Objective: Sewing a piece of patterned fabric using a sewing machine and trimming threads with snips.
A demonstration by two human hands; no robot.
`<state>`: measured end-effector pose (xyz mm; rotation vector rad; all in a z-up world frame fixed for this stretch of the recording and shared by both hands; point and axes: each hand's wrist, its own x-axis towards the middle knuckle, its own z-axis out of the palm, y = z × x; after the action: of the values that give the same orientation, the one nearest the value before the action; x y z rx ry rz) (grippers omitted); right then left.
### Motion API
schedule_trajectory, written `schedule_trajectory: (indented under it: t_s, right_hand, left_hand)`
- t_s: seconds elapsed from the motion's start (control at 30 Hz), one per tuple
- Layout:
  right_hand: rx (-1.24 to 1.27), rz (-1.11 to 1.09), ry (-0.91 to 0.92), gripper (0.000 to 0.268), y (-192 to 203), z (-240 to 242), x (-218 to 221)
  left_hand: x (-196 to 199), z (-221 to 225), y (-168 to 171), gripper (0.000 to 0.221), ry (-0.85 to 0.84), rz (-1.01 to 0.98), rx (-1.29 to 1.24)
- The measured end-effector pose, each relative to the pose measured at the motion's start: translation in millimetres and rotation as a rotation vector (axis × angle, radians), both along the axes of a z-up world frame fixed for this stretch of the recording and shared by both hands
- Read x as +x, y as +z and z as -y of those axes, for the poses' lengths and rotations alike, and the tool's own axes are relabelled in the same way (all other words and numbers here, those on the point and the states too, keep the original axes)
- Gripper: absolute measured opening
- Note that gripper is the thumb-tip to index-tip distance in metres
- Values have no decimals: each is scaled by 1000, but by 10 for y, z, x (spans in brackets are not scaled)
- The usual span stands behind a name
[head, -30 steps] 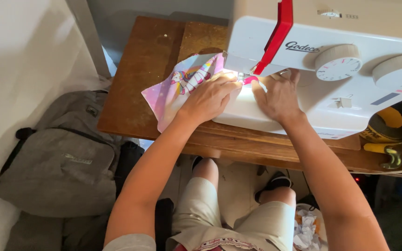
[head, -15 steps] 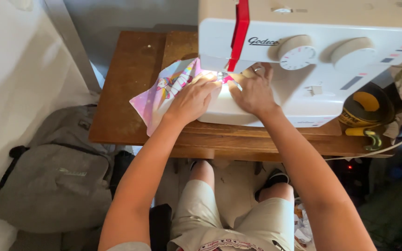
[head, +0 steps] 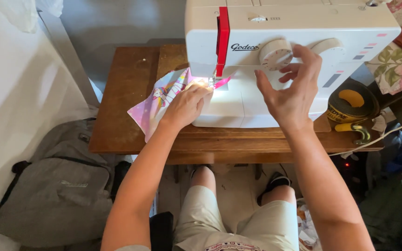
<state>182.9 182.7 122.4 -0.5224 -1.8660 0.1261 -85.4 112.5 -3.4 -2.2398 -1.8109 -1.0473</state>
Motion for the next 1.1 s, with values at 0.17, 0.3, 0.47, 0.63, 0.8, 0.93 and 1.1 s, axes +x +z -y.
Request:
schedule_trajectory:
  t_s: [0.17, 0.3, 0.47, 0.63, 0.8, 0.93, 1.1]
  right_hand:
    - [-76, -55, 137, 40, -718, -123, -194]
    - [193, 370, 148, 30, -1003, -371, -503]
    - [70, 577, 151, 31, -1382, -956, -804]
    - [-96, 780, 25, 44, -1410, -1083, -948]
    - [78, 823, -112, 46, -1510, -1084, -867]
    - [-185, 825, -30, 56, -1321, -1114, -1001]
    - [-1181, -187, 474, 38, -2309, -2044, -1295]
  left_hand:
    - [22, 67, 92, 20, 88, -53, 47]
    - [1, 28, 29, 19, 108, -71, 38]
    - [9, 95, 159, 18, 96, -59, 11]
    - [2, 96, 231, 17, 103, -64, -36]
    - [1, 104, 312, 24, 61, 7, -88]
    - [18, 110, 324, 24, 66, 16, -100]
    - [18, 102, 357, 23, 76, 16, -89]
